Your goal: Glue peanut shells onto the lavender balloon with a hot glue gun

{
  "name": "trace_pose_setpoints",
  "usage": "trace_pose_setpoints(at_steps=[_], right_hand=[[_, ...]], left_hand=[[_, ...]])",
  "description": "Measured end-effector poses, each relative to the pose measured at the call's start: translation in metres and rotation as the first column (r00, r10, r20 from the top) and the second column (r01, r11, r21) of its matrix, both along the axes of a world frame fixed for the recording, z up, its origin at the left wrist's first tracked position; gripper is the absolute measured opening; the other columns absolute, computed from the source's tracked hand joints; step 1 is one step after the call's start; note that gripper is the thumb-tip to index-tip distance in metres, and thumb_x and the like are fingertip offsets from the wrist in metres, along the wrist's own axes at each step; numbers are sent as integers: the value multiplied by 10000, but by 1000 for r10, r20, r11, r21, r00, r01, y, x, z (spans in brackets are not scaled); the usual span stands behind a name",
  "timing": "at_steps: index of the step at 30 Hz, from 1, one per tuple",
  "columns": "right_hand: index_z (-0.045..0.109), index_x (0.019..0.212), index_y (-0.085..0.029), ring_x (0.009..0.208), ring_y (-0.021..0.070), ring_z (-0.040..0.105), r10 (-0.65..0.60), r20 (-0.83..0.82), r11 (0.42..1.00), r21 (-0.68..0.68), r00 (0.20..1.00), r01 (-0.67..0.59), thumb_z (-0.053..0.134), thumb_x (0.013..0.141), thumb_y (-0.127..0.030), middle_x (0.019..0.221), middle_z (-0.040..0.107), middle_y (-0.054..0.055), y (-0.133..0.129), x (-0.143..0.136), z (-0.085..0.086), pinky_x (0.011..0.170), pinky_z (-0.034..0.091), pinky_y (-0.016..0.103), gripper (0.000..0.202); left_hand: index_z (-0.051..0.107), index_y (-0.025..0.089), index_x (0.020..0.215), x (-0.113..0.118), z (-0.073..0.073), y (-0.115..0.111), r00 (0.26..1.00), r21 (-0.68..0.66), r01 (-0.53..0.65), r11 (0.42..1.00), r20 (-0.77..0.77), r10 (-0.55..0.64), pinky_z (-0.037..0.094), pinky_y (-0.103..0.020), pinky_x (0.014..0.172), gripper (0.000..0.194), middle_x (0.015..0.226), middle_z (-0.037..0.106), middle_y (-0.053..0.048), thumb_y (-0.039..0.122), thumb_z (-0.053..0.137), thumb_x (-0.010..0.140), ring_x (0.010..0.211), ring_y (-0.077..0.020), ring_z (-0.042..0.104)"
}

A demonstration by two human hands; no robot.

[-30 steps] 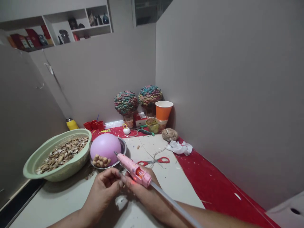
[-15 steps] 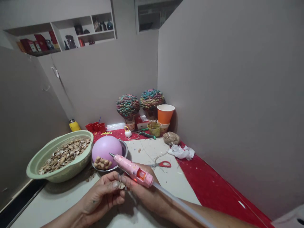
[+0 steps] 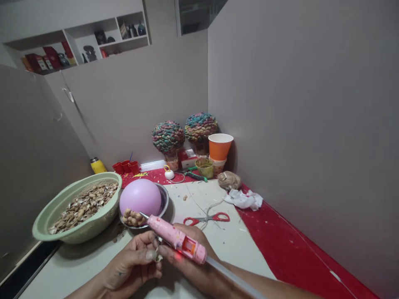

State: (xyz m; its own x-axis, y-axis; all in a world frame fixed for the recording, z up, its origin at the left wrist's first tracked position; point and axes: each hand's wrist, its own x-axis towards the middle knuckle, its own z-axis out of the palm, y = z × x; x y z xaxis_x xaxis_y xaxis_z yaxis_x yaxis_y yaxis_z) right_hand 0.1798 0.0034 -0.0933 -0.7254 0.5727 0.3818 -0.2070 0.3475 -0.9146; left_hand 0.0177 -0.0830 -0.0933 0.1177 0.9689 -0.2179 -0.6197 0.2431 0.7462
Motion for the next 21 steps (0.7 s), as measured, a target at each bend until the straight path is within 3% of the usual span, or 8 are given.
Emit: trace_pose_setpoints(at_steps=[7, 14, 18, 21], right_hand=[[560, 758, -182, 626, 148, 500, -9, 81, 1000, 20, 997, 7, 604, 890, -457, 700, 543, -3, 3, 1, -4, 559, 411, 255, 309], [580, 787, -176, 632, 147, 511, 16, 49, 1000, 0, 999, -16, 591, 885, -398, 715, 551, -3, 0, 2, 4, 558, 411, 250, 243], [612, 857, -178, 658, 152, 537, 81, 10, 997, -17, 997, -81, 585, 897, -358, 756, 582, 2, 2, 3, 6, 587, 434, 250, 186], [625, 883, -188, 653, 147, 515, 36, -12, 999, -25, 999, -37, 585, 901, -378, 752, 571, -4, 5, 6, 5, 577, 428, 243, 196]], left_hand=[[676, 116, 804, 1, 0, 0, 1000, 9, 28, 1000, -13, -28, 571, -239, 613, 228, 731, 681, -44, 161, 850, 664, 610, -114, 655], [715, 111, 922, 1, 3, 0, 999, -11, 14, 1000, -47, -14, 535, -223, 638, 319, 773, 647, -37, 162, 864, 644, 669, -98, 602], [714, 123, 911, 0, 5, 0, 998, -16, 0, 1000, -61, -1, 530, -234, 628, 331, 742, 628, -19, 188, 876, 630, 646, -96, 580], [701, 131, 853, -4, 12, -1, 997, 2, -31, 1000, -74, 31, 522, -235, 622, 291, 730, 621, -11, 191, 874, 627, 629, -93, 571]])
